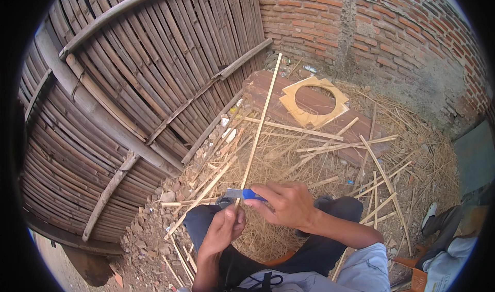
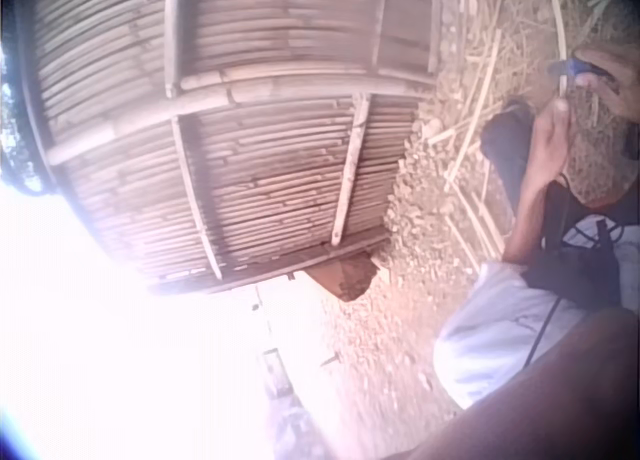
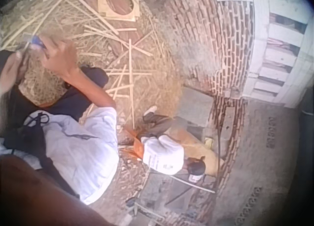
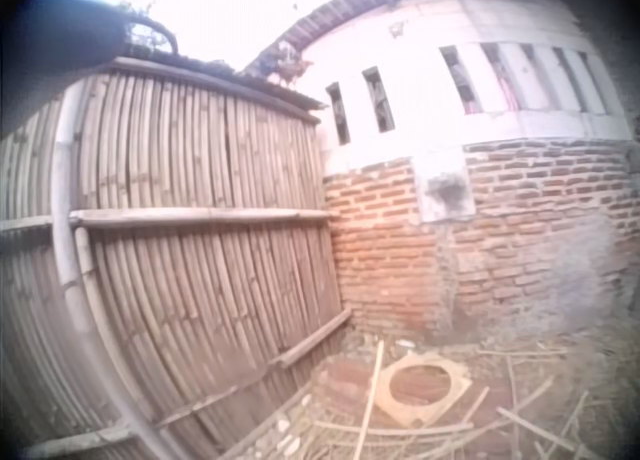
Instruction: The person sits on the ground and uses a utility knife to shave and smooth a long, thin bamboo strip. They repeatedly scrape along the length of the strip, rotating it to work different sides, and discard small shavings onto the ground.
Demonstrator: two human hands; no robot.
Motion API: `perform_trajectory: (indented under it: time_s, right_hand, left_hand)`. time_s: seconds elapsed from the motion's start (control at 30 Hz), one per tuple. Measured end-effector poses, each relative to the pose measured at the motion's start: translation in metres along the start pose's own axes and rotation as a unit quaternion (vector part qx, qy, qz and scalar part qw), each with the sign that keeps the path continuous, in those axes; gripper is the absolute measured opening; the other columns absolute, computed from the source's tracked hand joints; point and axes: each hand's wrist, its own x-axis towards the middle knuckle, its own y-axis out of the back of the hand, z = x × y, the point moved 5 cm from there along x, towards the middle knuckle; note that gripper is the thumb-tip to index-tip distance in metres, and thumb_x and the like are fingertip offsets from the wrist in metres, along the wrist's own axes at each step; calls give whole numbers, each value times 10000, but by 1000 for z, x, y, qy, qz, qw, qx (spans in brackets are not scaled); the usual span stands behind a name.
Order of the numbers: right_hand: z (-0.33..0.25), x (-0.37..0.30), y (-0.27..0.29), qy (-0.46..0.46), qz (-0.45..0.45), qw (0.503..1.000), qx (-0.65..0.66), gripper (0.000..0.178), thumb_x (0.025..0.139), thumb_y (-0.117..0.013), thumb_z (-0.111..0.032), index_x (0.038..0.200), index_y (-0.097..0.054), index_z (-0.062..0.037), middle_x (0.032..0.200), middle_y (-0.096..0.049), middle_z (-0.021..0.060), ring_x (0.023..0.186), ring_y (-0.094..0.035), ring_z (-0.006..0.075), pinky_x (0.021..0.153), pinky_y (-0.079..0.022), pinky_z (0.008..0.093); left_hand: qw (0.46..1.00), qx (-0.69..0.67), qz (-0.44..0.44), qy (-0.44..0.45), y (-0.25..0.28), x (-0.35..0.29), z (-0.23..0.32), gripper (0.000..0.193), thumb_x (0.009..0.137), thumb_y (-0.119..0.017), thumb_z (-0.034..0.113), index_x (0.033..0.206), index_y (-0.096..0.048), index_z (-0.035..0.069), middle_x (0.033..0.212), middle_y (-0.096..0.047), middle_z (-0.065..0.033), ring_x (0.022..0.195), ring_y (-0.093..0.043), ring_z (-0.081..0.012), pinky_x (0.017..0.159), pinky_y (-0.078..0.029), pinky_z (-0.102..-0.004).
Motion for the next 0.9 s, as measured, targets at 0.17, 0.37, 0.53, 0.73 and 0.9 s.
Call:
perform_trajectory:
  time_s: [0.17, 0.37, 0.53, 0.73, 0.9]
  right_hand:
    - [-6, 3, 8, 32, 28, 997, -61, 317, 896, -836, -359, 1117, -785, -139, 700, -618, -10, 554, -633, 162, 501, -489, 315]
    - [-6, 2, 12, 35, 35, 997, -56, 348, 897, -837, -351, 1167, -783, -139, 708, -606, -12, 560, -622, 153, 512, -489, 307]
    - [-3, 0, 8, 31, 33, 999, -22, 342, 906, -832, -351, 1151, -774, -119, 732, -646, 11, 571, -659, 182, 515, -509, 325]
    - [-2, -2, 9, 1, 6, 1000, 18, 330, 929, -812, -358, 1127, -765, -97, 816, -736, 65, 610, -719, 235, 519, -539, 351]
    - [2, -3, 5, -28, -8, 998, 64, 317, 956, -792, -348, 1128, -758, -83, 834, -752, 83, 636, -735, 260, 537, -551, 365]
  left_hand:
    - [1000, -1, -14, -19, -2, 0, 5, 483, 1168, -403, 495, 939, -496, 80, 745, -402, 44, 621, -364, -52, 543, -295, -240]
    - [999, -3, -25, -20, -3, 0, 7, 460, 1169, -421, 477, 957, -509, 78, 762, -394, 48, 627, -350, -51, 544, -286, -238]
    - [999, -29, -31, -8, -4, 1, 9, 456, 1172, -418, 468, 953, -508, 79, 773, -389, 51, 635, -351, -50, 549, -283, -236]
    - [999, -8, -26, -21, -5, 4, 11, 426, 1185, -428, 412, 946, -518, 70, 760, -423, 35, 634, -387, -62, 562, -329, -247]
    - [991, 109, 51, -66, -7, 7, 17, 468, 1169, -438, 454, 924, -533, 65, 734, -475, 28, 611, -404, -54, 542, -335, -252]
